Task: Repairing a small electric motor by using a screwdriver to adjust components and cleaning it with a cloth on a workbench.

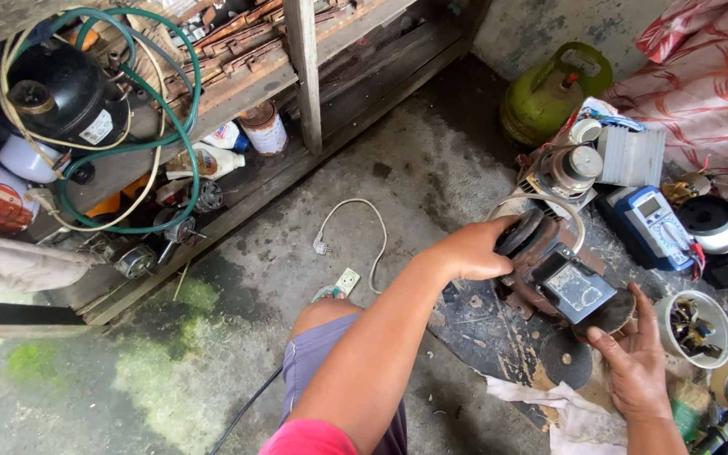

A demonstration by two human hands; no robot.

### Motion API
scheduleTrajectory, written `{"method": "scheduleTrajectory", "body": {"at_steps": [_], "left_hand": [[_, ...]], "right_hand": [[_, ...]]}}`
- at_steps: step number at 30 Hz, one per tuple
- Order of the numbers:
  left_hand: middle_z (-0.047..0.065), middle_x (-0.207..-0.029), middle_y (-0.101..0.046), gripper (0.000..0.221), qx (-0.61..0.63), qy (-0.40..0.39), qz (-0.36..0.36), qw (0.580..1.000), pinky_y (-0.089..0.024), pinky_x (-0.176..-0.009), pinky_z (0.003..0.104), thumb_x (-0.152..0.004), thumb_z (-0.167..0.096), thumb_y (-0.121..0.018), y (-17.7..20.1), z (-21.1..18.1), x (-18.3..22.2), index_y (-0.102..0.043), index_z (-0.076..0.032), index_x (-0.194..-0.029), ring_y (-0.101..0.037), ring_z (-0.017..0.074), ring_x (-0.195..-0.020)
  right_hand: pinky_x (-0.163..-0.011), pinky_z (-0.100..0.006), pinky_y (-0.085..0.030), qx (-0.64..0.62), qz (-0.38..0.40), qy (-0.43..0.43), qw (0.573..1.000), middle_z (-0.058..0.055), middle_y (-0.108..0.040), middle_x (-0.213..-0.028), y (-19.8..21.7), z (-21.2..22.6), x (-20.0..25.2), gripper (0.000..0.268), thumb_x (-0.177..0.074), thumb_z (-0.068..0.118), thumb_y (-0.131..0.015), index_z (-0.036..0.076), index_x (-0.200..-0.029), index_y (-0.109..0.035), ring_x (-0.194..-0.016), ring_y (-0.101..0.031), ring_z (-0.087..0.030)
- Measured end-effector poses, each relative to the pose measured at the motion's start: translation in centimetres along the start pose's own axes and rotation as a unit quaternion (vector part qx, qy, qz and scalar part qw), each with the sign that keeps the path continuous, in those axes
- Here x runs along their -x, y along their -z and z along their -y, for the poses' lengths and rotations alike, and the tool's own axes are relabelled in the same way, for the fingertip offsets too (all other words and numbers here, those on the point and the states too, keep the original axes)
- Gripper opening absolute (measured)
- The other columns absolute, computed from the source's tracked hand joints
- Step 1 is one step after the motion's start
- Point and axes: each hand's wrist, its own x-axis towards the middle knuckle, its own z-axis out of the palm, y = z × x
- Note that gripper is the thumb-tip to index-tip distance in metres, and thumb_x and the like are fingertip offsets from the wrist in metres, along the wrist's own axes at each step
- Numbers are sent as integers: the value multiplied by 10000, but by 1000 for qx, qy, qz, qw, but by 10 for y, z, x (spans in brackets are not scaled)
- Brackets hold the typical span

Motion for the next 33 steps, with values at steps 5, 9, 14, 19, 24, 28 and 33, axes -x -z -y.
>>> {"method": "scheduleTrajectory", "body": {"at_steps": [5,9,14,19,24,28,33], "left_hand": [[116,-1738,-126,1000,61,22,41,997,-400,-1140,471,-792,-137,-557,17,-8,19,-77,-303,-1653,-282,347,-1535],[27,-1757,-15,1265,201,-19,-54,978,-157,-1185,696,-535,-857,-294,20,-10,8,-8,-306,-1637,-87,356,-1568],[25,-1744,133,1003,361,-84,-180,911,-41,-1231,609,-770,-790,-205,-1,9,-52,43,-331,-1627,91,277,-1597],[61,-1708,285,1038,270,-63,-104,955,149,-1188,616,-727,-815,-173,-25,6,-72,145,-359,-1604,333,288,-1542],[25,-1718,258,1041,304,-58,-129,942,149,-1179,648,-716,-832,-142,-19,14,-84,103,-364,-1613,312,276,-1547],[-15,-1737,179,1033,322,-84,-130,934,147,-1209,584,-738,-824,-130,-19,5,-86,76,-329,-1621,267,215,-1573],[34,-1740,136,1070,312,-97,-140,935,139,-1197,600,-703,-864,-108,-17,4,-86,33,-332,-1620,234,252,-1575]], "right_hand": [[-1067,-477,-398,-10,-1,11,1000,-284,-419,-1489,-5,5,3,923,-820,-168,-491,109,-1662,-232,-1321,-429,-340],[-1144,-502,-364,14,-11,-9,1000,-293,-417,-1499,-13,17,8,942,-788,-178,-507,129,-1630,-217,-1349,-427,-359],[-1163,-463,-330,34,-5,-10,999,-166,-194,-1714,-17,26,8,937,-773,-149,-526,187,-1599,-238,-1507,-280,-286],[-1181,-629,-198,99,-9,-62,993,-115,-36,-1737,-20,45,5,978,-750,28,-577,231,-1619,-178,-1566,-58,-370],[-1181,-511,-299,55,-1,-71,996,-180,-188,-1695,-16,44,6,988,-738,-57,-548,202,-1622,-188,-1493,-293,-326],[-1195,-463,-280,-27,4,-81,996,-161,-310,-1657,-11,44,2,947,-765,-117,-431,150,-1636,-175,-1461,-345,-309],[-790,-617,-426,56,-8,-98,994,-444,-544,-993,34,5,-22,964,-856,640,-295,162,-1676,-128,-784,-529,-530]]}}
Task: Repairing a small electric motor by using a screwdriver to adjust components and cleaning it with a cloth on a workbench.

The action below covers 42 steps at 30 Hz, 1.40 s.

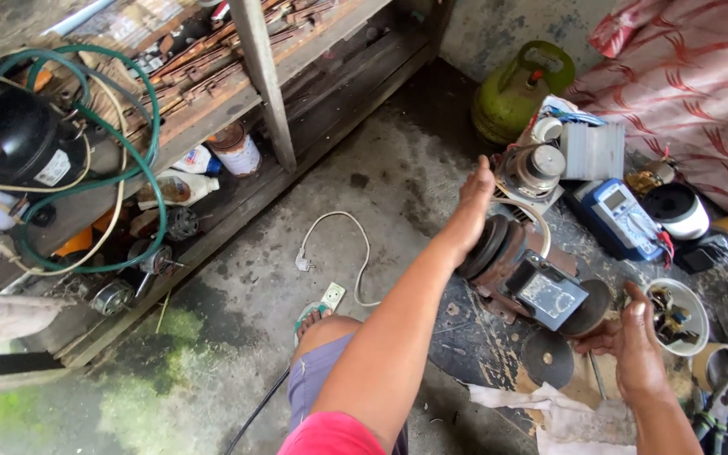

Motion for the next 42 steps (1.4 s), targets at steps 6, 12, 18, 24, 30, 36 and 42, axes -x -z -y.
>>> {"method": "scheduleTrajectory", "body": {"at_steps": [6,12,18,24,30,36,42], "left_hand": [[29,-1752,24,975,49,6,0,999,-68,-1238,624,-759,-816,-199,10,-9,3,-56,-379,-1618,-24,314,-1602],[81,-1746,-49,1090,23,18,39,999,-82,-1229,623,-698,-860,-203,12,-20,17,-158,-288,-1625,-83,345,-1592],[137,-1728,7,1125,-54,29,60,996,2,-1207,637,-701,-852,-105,-5,-19,16,-158,-201,-1618,28,365,-1580],[-23,-1750,149,1011,-96,45,86,991,121,-1197,636,-720,-824,-190,-10,-9,21,-30,-386,-1618,259,287,-1578],[-8,-1763,85,898,-125,-26,98,987,69,-1194,665,-811,-798,-171,-9,4,19,-47,-405,-1608,201,324,-1601],[17,-1755,130,904,-131,67,67,987,77,-1212,626,-806,-753,-115,-13,-14,23,-63,-380,-1627,216,280,-1590],[-12,-1758,130,866,-128,-12,96,987,81,-1201,637,-834,-778,-154,-8,13,11,-53,-410,-1611,225,327,-1588]], "right_hand": [[-662,-477,-373,-29,-5,39,999,-288,-562,-1106,8,-19,0,770,-1023,604,-264,154,-1646,-218,-888,-529,-401],[-926,-600,-420,-73,6,21,997,-286,-458,-1406,-25,29,26,736,-930,247,-395,41,-1619,-242,-1228,-473,-424],[-1113,-548,-355,-81,11,-8,997,-257,-383,-1567,-31,36,28,815,-867,-31,-399,89,-1649,-204,-1353,-413,-388],[-993,-513,-417,-85,33,23,996,-251,-363,-1606,-21,20,20,817,-895,-16,-421,91,-1669,-182,-1249,-450,-368],[-994,-575,-419,-116,29,23,993,-232,-437,-1501,-17,13,11,808,-877,23,-434,55,-1665,-258,-1290,-454,-375],[-1057,-531,-383,-120,27,26,992,-213,-322,-1644,-26,22,22,865,-820,-88,-413,92,-1642,-217,-1367,-392,-359],[-1008,-513,-418,-118,29,10,993,-257,-426,-1527,-17,14,12,815,-865,-32,-441,73,-1654,-266,-1203,-461,-367]]}}
